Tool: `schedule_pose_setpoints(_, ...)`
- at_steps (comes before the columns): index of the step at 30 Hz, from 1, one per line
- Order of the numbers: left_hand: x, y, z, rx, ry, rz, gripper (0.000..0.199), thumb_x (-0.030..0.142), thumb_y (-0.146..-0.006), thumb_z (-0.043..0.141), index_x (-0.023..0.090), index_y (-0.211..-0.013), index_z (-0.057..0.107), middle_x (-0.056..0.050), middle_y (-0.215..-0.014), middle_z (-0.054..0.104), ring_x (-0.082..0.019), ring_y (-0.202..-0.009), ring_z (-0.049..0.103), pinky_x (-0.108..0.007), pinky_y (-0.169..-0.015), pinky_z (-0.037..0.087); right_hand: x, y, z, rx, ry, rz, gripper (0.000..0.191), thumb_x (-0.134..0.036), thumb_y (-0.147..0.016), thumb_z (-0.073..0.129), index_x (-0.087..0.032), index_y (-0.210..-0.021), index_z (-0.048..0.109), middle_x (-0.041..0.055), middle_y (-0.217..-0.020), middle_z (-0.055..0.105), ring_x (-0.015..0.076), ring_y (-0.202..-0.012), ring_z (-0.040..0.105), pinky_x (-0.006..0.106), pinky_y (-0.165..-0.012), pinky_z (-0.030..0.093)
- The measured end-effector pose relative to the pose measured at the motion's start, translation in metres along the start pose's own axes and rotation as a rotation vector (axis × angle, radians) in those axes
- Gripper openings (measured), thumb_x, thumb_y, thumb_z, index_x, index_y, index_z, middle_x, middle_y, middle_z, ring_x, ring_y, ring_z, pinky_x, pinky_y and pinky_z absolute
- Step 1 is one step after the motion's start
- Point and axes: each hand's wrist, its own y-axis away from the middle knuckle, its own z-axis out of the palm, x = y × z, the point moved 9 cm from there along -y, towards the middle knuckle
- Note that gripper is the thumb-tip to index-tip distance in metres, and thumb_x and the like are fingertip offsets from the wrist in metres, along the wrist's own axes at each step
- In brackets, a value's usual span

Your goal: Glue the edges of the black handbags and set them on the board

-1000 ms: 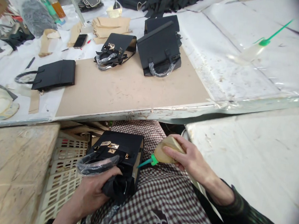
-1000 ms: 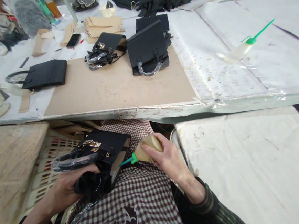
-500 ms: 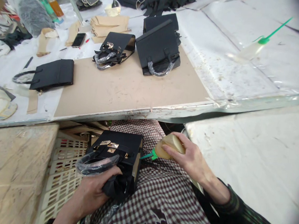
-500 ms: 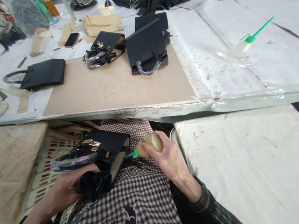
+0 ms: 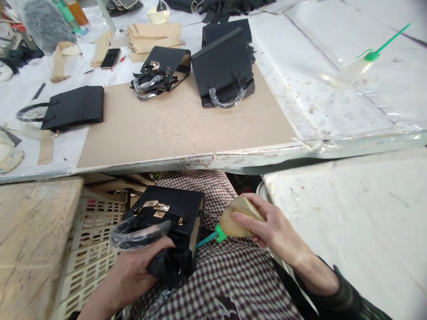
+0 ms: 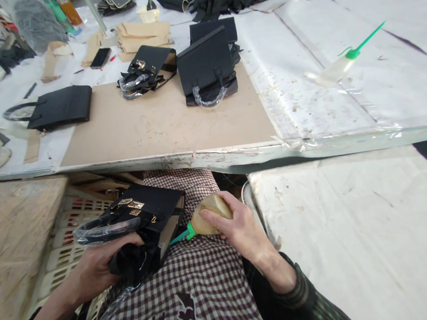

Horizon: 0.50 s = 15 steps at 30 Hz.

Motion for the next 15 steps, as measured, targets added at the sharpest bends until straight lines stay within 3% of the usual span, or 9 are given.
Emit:
schedule_pose_setpoints(3, 0.001, -0.001, -0.001, 0.005, 0.013, 0.004, 0.041, 0.0, -0.081, 0.055, 0.028, -0.109, 0.065, 0.004, -0.098, 0.076, -0.013, -0.086, 0.073, -0.017, -0.079, 0.051, -0.003, -0.013, -0.012, 0.143, 0.185, -0.095, 0.045, -0.058, -0.085, 0.071, -0.024, -0.114, 0.064, 0.0023, -0.091, 0.069, 0.0209, -0.073, 0.064, 0.031, -0.061, 0.051)
schedule_pose_setpoints(5, 0.002, -0.003, -0.001, 0.006, 0.011, 0.006, 0.039, 0.0, -0.082, 0.055, 0.027, -0.108, 0.065, 0.005, -0.095, 0.075, -0.012, -0.085, 0.072, -0.017, -0.078, 0.05, -0.006, -0.019, -0.014, 0.202, 0.268, -0.154, 0.045, -0.056, -0.085, 0.071, -0.023, -0.114, 0.064, 0.0047, -0.099, 0.071, 0.0254, -0.087, 0.066, 0.037, -0.075, 0.053)
schedule_pose_setpoints(7, 0.003, -0.003, -0.001, 0.009, 0.002, 0.009, 0.036, 0.0, -0.083, 0.055, 0.026, -0.106, 0.065, 0.005, -0.092, 0.074, -0.013, -0.083, 0.071, -0.018, -0.076, 0.05, -0.008, -0.021, -0.014, 0.226, 0.308, -0.195, 0.044, -0.055, -0.086, 0.071, -0.022, -0.115, 0.063, 0.0056, -0.101, 0.071, 0.0264, -0.09, 0.066, 0.039, -0.08, 0.052)
schedule_pose_setpoints(12, 0.002, -0.004, -0.001, 0.002, 0.033, -0.001, 0.04, -0.001, -0.082, 0.054, 0.026, -0.11, 0.063, 0.004, -0.095, 0.075, -0.013, -0.085, 0.071, -0.018, -0.078, 0.049, -0.015, -0.003, -0.012, 0.155, 0.197, -0.159, 0.047, -0.058, -0.085, 0.071, -0.024, -0.116, 0.063, 0.0029, -0.093, 0.07, 0.0247, -0.084, 0.066, 0.035, -0.071, 0.053)
schedule_pose_setpoints(15, -0.002, -0.004, 0.0, 0.002, 0.049, -0.045, 0.029, 0.004, -0.085, 0.055, 0.024, -0.104, 0.064, 0.003, -0.09, 0.073, -0.014, -0.082, 0.069, -0.021, -0.076, 0.048, -0.021, 0.016, -0.008, 0.08, 0.086, -0.123, 0.047, -0.06, -0.084, 0.073, -0.025, -0.115, 0.064, 0.001, -0.083, 0.069, 0.0219, -0.073, 0.064, 0.03, -0.056, 0.048)
